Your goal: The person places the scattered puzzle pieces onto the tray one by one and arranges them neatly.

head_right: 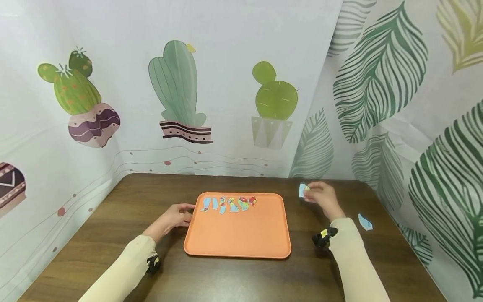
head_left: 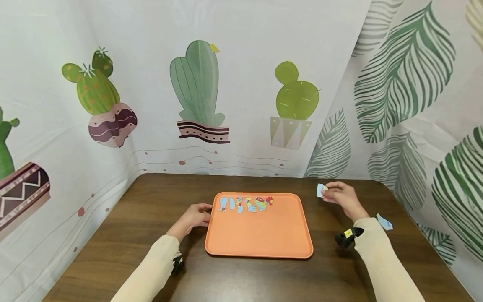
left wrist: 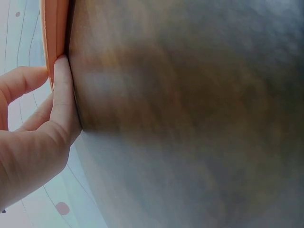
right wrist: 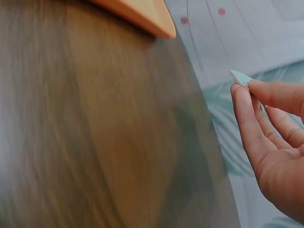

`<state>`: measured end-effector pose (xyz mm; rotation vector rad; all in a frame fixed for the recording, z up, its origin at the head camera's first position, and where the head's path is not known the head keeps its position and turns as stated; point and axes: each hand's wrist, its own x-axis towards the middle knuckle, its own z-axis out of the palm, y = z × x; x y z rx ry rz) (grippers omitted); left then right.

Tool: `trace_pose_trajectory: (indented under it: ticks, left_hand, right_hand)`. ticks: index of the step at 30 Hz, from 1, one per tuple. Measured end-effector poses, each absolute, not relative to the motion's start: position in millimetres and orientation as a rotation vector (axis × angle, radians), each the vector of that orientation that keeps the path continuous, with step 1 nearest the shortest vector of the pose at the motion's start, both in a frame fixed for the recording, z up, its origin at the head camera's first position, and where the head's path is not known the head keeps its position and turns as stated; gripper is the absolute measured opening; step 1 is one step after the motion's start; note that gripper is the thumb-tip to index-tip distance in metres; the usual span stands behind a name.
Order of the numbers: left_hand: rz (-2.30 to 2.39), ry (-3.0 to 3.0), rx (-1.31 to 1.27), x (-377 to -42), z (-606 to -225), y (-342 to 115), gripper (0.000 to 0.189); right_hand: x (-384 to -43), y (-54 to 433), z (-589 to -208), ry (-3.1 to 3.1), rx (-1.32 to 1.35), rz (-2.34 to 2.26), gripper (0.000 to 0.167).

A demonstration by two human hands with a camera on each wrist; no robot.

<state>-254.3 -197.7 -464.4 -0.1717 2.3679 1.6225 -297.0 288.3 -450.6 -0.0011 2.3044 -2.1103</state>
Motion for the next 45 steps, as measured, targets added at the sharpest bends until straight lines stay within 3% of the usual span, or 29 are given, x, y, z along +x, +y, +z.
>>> trace_pose_trajectory:
  ticks: [5, 23, 45]
  left_hand:
    - [1.63, 2.366, -0.171, -254.3, -464.6, -197.5, 0.049]
    - [1.641, 2.369, -0.169, -255.0, -466.0, -199.0, 0.048]
    - [1.605, 2.382, -0.161, -252.6, -463.3, -197.2, 0.047]
  right_hand:
    - [-297.8, 264.6, -441.6, 2.273, -0.012, -2.1, 0.041]
    - [-311.7, 206.3, -445.9, 2.195, -0.132, -2.072, 0.034]
    - [-316.3, 168.0, -461.2, 2.16, 0.085, -1.963, 0.03]
